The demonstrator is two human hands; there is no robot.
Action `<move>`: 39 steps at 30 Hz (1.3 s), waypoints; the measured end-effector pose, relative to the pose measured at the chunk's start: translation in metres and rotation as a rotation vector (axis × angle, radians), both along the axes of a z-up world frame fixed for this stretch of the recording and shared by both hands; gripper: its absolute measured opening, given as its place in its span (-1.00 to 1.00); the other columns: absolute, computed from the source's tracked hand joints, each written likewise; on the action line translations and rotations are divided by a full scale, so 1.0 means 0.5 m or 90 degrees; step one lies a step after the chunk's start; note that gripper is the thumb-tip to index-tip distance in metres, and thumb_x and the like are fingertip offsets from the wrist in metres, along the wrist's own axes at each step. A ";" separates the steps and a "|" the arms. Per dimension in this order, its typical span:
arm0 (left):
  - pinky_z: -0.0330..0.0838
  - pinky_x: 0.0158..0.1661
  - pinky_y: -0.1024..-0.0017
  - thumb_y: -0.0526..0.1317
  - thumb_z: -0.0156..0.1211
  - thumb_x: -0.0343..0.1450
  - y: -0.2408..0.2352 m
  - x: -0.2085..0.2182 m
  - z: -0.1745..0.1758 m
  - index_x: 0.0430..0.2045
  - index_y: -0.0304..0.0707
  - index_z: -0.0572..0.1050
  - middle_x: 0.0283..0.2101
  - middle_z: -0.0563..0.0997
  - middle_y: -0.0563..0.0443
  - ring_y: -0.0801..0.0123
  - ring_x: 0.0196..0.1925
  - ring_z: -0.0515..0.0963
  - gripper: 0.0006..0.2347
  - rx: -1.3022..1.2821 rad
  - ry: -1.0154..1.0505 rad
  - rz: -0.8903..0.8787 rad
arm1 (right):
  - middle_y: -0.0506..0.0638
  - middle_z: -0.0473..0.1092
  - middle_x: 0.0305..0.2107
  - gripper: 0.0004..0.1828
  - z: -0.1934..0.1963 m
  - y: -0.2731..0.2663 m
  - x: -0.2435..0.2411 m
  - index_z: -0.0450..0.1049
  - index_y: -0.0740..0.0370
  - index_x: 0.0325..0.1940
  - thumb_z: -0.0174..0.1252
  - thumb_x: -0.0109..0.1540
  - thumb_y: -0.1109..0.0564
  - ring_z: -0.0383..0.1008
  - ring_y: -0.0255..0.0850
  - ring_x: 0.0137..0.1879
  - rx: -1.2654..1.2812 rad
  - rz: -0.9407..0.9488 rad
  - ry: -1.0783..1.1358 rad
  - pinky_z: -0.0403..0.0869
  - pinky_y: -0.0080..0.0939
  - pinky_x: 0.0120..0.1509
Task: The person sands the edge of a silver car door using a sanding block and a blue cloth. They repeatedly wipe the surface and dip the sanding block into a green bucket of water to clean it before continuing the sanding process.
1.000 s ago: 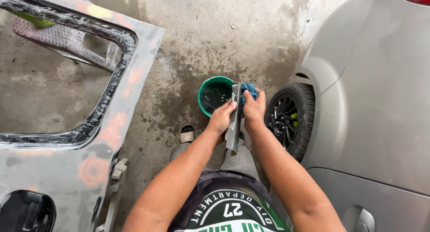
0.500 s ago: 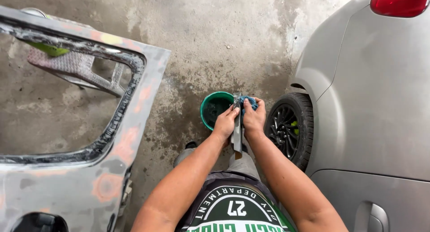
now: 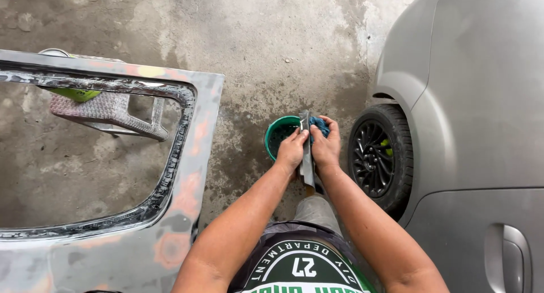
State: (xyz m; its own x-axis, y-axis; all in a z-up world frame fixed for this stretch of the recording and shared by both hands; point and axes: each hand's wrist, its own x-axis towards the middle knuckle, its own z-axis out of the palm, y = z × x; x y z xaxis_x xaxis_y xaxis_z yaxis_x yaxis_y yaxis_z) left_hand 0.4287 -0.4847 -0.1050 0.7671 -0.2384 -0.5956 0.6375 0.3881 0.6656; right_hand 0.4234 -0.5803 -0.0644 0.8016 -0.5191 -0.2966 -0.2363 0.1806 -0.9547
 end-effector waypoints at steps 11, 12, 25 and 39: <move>0.41 -0.04 0.41 -0.08 0.15 0.47 0.191 -0.118 0.120 0.29 -0.13 0.39 0.02 0.61 0.09 0.45 -0.02 0.56 -0.55 0.155 0.040 -0.017 | 0.02 0.45 -0.06 -0.68 0.037 -0.053 -0.041 0.37 0.01 0.14 0.14 0.30 0.18 0.49 -0.02 -0.14 0.238 0.089 0.142 0.56 -0.06 -0.27; 0.39 0.00 0.38 -0.03 0.16 0.46 0.226 -0.151 0.129 0.32 -0.06 0.36 0.08 0.59 0.07 0.43 0.04 0.56 -0.51 0.258 0.034 -0.079 | -0.01 0.44 -0.04 -0.67 0.040 -0.048 -0.044 0.35 -0.01 0.15 0.12 0.30 0.17 0.50 -0.07 -0.10 0.239 0.106 0.163 0.58 -0.07 -0.26; 0.34 0.11 0.47 -0.07 0.22 0.44 0.630 -0.703 0.156 0.30 -0.18 0.37 0.11 0.61 0.03 0.45 0.11 0.55 -0.50 0.472 0.109 0.368 | -0.05 0.49 -0.10 -0.62 0.046 0.352 -0.286 0.49 0.08 0.22 0.14 0.31 0.21 0.46 -0.29 -0.07 0.106 0.485 0.181 0.48 -0.30 -0.09; 0.38 0.11 0.47 -0.09 0.26 0.41 0.890 -0.926 0.175 0.28 -0.22 0.40 0.10 0.67 -0.06 0.44 0.07 0.57 -0.50 0.491 0.059 0.385 | 0.27 0.01 0.47 -0.27 0.032 0.726 -0.478 0.20 0.15 0.49 0.22 0.25 0.04 -0.02 0.24 0.50 -0.652 0.810 -0.228 0.06 0.12 0.50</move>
